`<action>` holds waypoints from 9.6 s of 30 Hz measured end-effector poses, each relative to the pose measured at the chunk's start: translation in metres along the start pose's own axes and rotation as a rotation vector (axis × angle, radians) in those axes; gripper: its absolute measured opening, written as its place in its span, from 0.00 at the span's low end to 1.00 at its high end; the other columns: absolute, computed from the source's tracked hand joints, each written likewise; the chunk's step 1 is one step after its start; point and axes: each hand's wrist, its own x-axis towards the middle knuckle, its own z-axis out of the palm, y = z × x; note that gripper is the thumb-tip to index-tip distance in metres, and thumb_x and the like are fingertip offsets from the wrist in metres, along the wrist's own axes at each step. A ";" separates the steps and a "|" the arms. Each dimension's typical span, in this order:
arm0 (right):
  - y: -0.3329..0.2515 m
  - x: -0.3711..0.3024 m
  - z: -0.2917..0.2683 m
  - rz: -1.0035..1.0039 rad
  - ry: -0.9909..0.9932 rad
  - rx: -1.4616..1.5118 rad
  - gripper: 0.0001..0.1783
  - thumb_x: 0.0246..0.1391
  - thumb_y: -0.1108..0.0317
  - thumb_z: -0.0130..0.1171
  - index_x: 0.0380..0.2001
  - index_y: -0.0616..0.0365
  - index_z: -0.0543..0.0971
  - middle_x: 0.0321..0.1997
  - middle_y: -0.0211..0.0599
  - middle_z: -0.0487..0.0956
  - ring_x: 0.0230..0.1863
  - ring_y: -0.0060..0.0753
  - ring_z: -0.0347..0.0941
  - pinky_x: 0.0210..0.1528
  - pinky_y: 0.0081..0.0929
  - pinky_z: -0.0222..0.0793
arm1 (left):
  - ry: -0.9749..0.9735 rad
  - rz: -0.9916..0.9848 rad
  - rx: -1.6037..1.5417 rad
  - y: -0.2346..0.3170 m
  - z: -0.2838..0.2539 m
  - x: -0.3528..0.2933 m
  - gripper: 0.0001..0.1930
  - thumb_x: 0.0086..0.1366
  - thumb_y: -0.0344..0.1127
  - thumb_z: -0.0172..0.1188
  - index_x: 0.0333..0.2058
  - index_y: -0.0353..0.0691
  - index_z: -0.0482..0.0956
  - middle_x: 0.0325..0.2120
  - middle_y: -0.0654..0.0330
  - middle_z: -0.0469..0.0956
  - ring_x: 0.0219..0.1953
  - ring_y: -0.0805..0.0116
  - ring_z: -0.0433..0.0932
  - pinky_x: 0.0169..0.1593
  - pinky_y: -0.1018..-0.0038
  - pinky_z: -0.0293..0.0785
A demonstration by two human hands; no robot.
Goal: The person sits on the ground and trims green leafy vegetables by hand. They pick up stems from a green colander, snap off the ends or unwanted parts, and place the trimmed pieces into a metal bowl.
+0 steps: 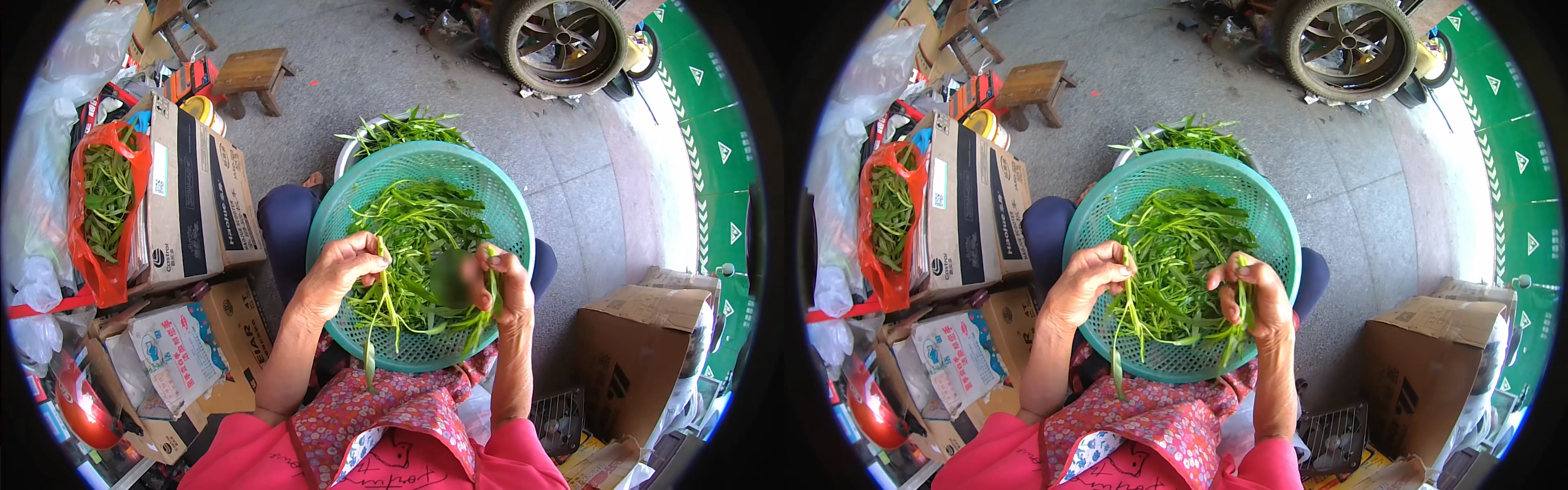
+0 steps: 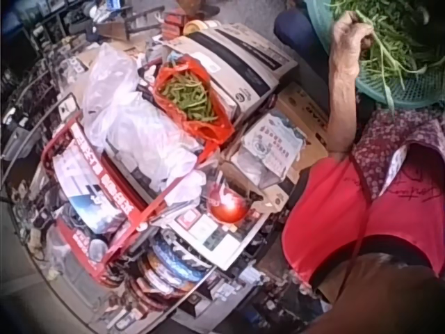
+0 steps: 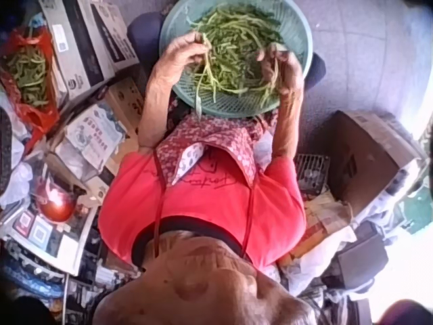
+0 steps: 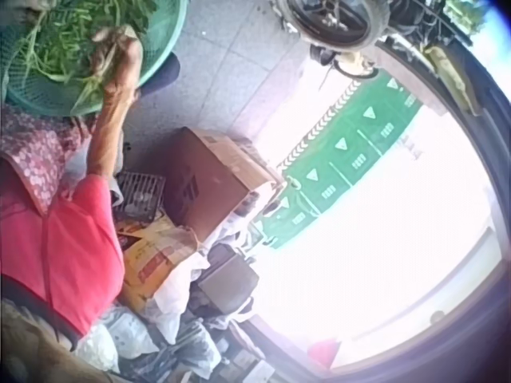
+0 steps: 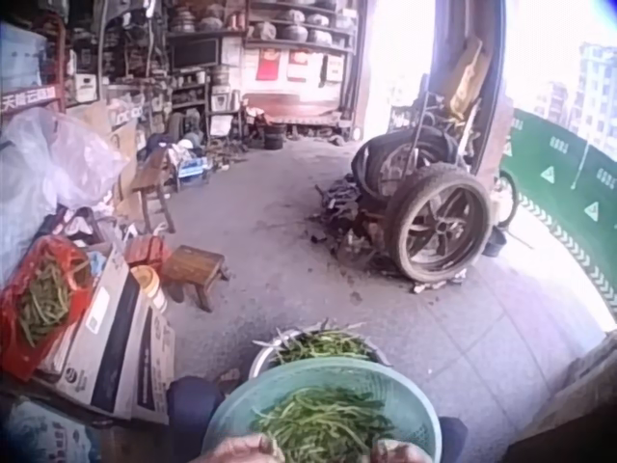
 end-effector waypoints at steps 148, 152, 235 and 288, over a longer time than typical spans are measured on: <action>0.004 0.017 -0.004 -0.523 0.628 -1.572 0.12 0.50 0.60 0.69 0.33 0.57 0.87 0.22 0.46 0.82 0.24 0.45 0.81 0.32 0.39 0.75 | 0.273 0.452 0.857 -0.028 0.010 -0.002 0.11 0.67 0.32 0.65 0.44 0.30 0.84 0.37 0.49 0.83 0.33 0.54 0.84 0.38 0.64 0.79; 0.001 -0.002 -0.003 -0.537 0.712 -1.703 0.10 0.49 0.63 0.71 0.31 0.59 0.86 0.20 0.44 0.80 0.20 0.37 0.78 0.29 0.35 0.72 | 0.308 0.484 0.843 -0.021 0.013 0.002 0.13 0.68 0.32 0.65 0.47 0.30 0.84 0.40 0.49 0.84 0.30 0.61 0.83 0.35 0.69 0.78; 0.034 -0.003 0.075 -1.043 -0.300 -2.006 0.18 0.40 0.70 0.64 0.39 0.61 0.78 0.25 0.30 0.70 0.22 0.31 0.74 0.22 0.31 0.69 | -0.166 -0.357 -0.936 -0.055 0.025 -0.015 0.07 0.74 0.35 0.57 0.34 0.43 0.77 0.12 0.74 0.62 0.14 0.81 0.60 0.28 0.79 0.64; -0.115 0.206 0.019 -0.554 0.454 -1.973 0.27 0.48 0.53 0.71 0.50 0.54 0.84 0.62 0.49 0.74 0.62 0.52 0.73 0.63 0.44 0.71 | 0.227 0.400 2.142 -0.003 0.007 0.034 0.28 0.55 0.31 0.64 0.54 0.21 0.76 0.17 0.62 0.81 0.23 0.69 0.82 0.23 0.68 0.72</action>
